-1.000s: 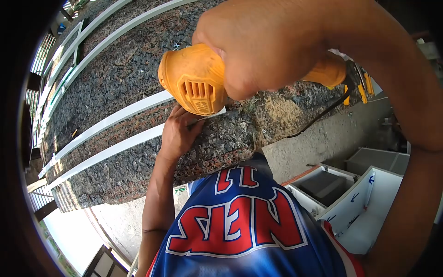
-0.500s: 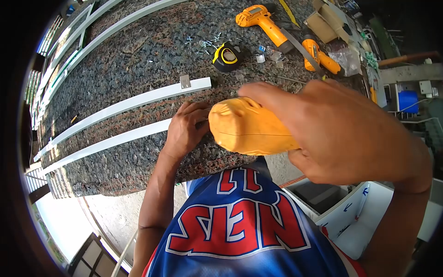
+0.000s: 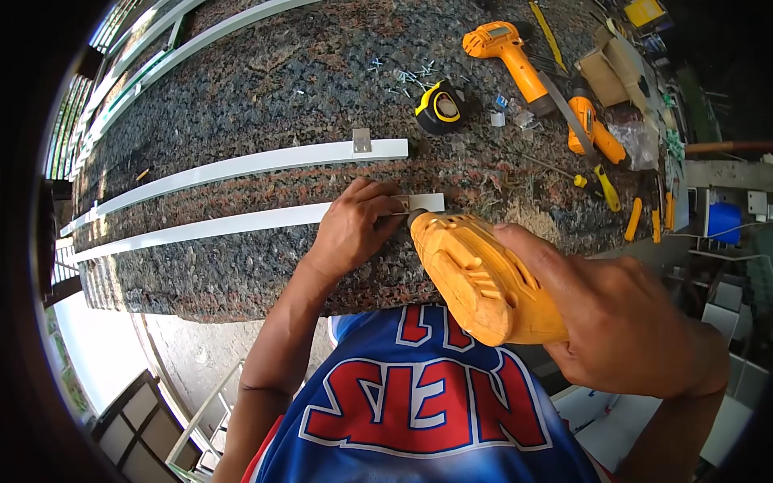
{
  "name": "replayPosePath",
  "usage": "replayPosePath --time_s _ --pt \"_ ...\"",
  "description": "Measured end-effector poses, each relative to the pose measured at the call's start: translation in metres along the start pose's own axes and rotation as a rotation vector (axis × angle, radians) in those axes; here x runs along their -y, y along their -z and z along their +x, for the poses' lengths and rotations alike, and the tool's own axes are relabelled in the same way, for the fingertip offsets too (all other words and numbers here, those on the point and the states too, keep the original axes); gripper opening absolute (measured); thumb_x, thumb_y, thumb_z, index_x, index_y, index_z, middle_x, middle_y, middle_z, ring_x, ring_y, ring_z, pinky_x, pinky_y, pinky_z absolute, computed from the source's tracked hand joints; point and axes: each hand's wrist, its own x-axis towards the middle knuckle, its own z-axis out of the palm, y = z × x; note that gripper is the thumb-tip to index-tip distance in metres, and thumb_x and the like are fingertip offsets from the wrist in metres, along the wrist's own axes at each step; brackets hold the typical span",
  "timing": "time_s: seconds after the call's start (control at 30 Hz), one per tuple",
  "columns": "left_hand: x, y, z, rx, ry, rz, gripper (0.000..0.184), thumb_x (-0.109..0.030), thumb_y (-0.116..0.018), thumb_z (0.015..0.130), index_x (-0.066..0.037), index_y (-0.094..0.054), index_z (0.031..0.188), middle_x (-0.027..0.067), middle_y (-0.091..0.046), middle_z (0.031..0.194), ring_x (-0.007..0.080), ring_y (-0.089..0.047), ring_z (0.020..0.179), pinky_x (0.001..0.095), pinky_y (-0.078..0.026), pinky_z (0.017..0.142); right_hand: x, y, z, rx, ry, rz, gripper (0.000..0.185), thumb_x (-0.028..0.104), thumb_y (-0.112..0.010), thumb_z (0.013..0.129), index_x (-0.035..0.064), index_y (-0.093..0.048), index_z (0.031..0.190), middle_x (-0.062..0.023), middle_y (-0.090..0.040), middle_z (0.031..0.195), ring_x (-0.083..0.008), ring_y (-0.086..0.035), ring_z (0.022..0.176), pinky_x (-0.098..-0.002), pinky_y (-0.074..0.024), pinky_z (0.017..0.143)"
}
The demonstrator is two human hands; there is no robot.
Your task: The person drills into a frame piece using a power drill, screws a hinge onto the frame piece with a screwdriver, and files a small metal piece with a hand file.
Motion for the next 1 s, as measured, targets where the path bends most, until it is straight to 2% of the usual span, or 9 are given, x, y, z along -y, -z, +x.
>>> replayPosePath --time_s 0.13,0.47,0.7,0.8,0.93,1.0 --pt "-0.001 0.001 0.0 0.007 0.005 -0.01 0.018 -0.01 -0.075 0.08 -0.005 -0.073 0.097 0.0109 -0.07 0.119 0.0309 -0.064 0.104 0.0394 -0.055 0.091 0.002 0.003 0.003 0.001 -0.006 -0.005 0.08 0.004 -0.077 0.073 -0.003 -0.044 0.146 -0.0251 -0.071 0.11 -0.0399 -0.073 0.089 -0.0432 -0.0595 0.079" --pt "-0.001 0.001 0.0 0.016 0.016 -0.017 0.019 -0.011 -0.075 0.08 -0.004 -0.072 0.097 0.0116 -0.07 0.118 0.0317 -0.064 0.105 0.0402 -0.054 0.093 0.007 0.016 0.012 0.006 -0.114 -0.005 0.082 0.0 -0.064 0.065 0.0066 -0.049 0.146 -0.0199 -0.072 0.107 -0.039 -0.072 0.08 -0.0414 -0.058 0.077" --pt "-0.002 0.001 0.001 0.009 0.004 -0.012 0.019 -0.011 -0.076 0.08 -0.004 -0.073 0.096 0.0117 -0.07 0.117 0.0318 -0.064 0.105 0.0402 -0.054 0.093 0.006 0.016 0.013 -0.07 -0.105 -0.097 0.083 0.003 -0.062 0.064 0.0125 -0.052 0.146 -0.0192 -0.073 0.101 -0.0388 -0.068 0.076 -0.0431 -0.0555 0.077" --pt "-0.003 0.002 0.001 0.0 0.002 -0.021 0.019 -0.011 -0.076 0.079 -0.004 -0.073 0.097 0.0121 -0.071 0.118 0.0322 -0.065 0.105 0.0405 -0.054 0.093 0.005 0.018 0.014 -0.099 -0.08 -0.155 0.082 0.004 -0.062 0.064 0.0128 -0.052 0.145 -0.0196 -0.072 0.098 -0.0392 -0.067 0.076 -0.0435 -0.0549 0.078" --pt "-0.001 0.002 0.001 0.01 -0.008 -0.015 0.019 -0.012 -0.073 0.083 -0.003 -0.072 0.099 0.0108 -0.07 0.118 0.0319 -0.063 0.106 0.0404 -0.053 0.094 0.005 0.016 0.028 0.015 -0.152 -0.133 0.083 0.004 -0.062 0.065 0.0121 -0.05 0.146 -0.0227 -0.07 0.096 -0.0394 -0.067 0.078 -0.0433 -0.0535 0.082" --pt "0.0 0.001 0.003 0.014 -0.024 -0.01 0.018 -0.012 -0.072 0.084 -0.003 -0.072 0.099 0.01 -0.069 0.117 0.0318 -0.062 0.106 0.0403 -0.053 0.094 0.006 0.025 0.032 0.037 -0.166 -0.083 0.083 0.004 -0.063 0.065 0.0091 -0.049 0.147 -0.0215 -0.071 0.098 -0.0369 -0.069 0.079 -0.0422 -0.0543 0.081"
